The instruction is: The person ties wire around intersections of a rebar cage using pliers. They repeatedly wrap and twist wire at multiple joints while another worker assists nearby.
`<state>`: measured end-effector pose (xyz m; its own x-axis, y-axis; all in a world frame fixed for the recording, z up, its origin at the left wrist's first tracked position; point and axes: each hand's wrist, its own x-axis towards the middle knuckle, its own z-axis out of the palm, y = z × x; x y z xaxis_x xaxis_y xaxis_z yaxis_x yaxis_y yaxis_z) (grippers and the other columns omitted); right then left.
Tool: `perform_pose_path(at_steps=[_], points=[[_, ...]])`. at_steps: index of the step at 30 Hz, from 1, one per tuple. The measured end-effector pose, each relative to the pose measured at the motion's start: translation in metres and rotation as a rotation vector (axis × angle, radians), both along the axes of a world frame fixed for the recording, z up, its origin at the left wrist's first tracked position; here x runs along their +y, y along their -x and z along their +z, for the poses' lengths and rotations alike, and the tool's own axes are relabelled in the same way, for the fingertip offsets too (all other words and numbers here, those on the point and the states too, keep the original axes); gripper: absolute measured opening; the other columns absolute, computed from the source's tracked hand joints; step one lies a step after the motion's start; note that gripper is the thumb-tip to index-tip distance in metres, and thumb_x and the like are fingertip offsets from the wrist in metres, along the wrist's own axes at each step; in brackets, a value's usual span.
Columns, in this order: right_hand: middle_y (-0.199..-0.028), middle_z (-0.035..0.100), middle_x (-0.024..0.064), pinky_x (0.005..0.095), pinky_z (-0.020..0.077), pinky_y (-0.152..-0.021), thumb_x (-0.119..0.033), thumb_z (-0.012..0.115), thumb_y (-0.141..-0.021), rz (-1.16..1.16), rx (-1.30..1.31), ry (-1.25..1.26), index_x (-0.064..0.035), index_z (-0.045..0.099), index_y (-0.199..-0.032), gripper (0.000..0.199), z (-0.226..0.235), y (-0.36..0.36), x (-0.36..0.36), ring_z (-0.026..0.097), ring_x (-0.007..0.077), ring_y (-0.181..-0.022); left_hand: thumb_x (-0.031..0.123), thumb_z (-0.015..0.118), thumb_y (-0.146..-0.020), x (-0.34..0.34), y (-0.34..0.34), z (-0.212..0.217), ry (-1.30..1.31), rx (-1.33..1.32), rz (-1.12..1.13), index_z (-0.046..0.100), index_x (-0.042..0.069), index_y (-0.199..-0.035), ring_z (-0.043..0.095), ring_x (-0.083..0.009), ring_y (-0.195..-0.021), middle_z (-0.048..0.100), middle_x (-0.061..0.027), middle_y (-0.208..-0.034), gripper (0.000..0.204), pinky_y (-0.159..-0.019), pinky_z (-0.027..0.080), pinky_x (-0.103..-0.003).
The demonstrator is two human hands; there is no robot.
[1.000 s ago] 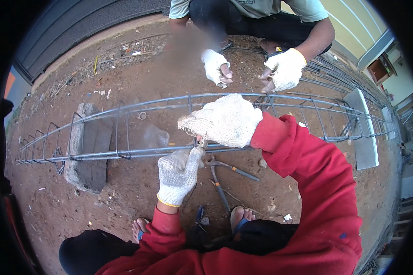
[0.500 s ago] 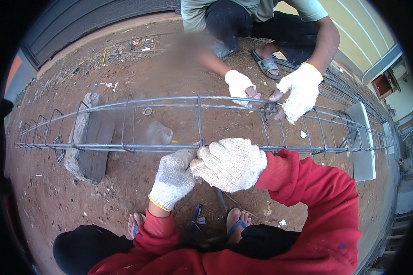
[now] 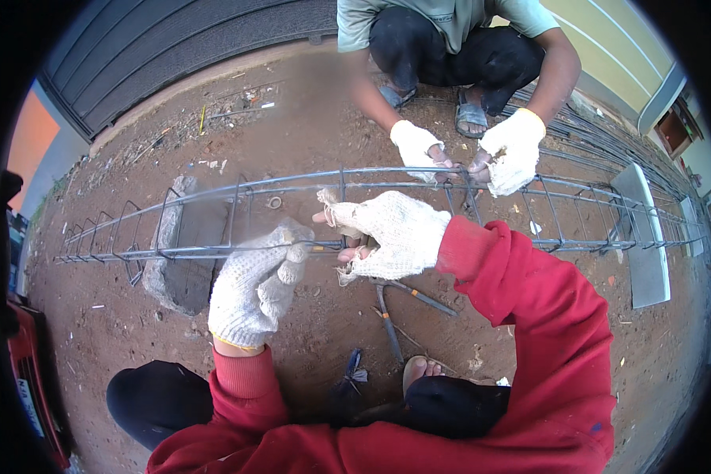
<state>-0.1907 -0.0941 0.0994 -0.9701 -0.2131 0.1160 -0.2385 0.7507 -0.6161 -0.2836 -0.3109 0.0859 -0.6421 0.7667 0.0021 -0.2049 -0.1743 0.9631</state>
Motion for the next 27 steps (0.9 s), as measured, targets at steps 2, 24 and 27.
perform_pose_path(at_steps=[2,24,27], points=[[-0.072,0.062,0.0169,0.0429,0.0492,-0.062,-0.025,0.063,-0.084,0.141,0.002,-0.255,-0.0068,0.066,-0.106,0.029,0.007,0.018,0.003,0.063,0.0358,-0.068,0.015,0.058,-0.095,0.004,0.002,0.004,0.006,-0.06,-0.053,0.067,-0.007,-0.098,0.059,-0.0131,-0.046,0.068,-0.011,-0.072,0.024,-0.04,0.046,-0.021],[-0.101,0.06,0.0041,0.0263,0.0481,-0.063,-0.014,0.056,-0.098,-0.122,-0.089,1.162,-0.0028,0.056,-0.115,0.021,-0.027,0.035,0.009,0.054,0.0084,-0.071,0.016,0.054,-0.093,0.035,-0.05,-0.087,-0.496,-1.042,-0.301,0.051,0.009,-0.09,0.053,-0.0206,-0.075,0.049,-0.0042,-0.081,0.009,-0.067,0.052,-0.033],[-0.101,0.06,0.005,0.0276,0.0486,-0.062,-0.014,0.057,-0.098,-0.204,-0.04,1.194,-0.0036,0.056,-0.113,0.018,-0.039,0.029,0.021,0.057,0.011,-0.075,0.02,0.056,-0.087,0.032,-0.038,-0.091,-0.451,-0.877,-0.228,0.053,0.008,-0.086,0.052,-0.019,-0.066,0.051,-0.0049,-0.073,0.012,-0.056,0.045,-0.029]])
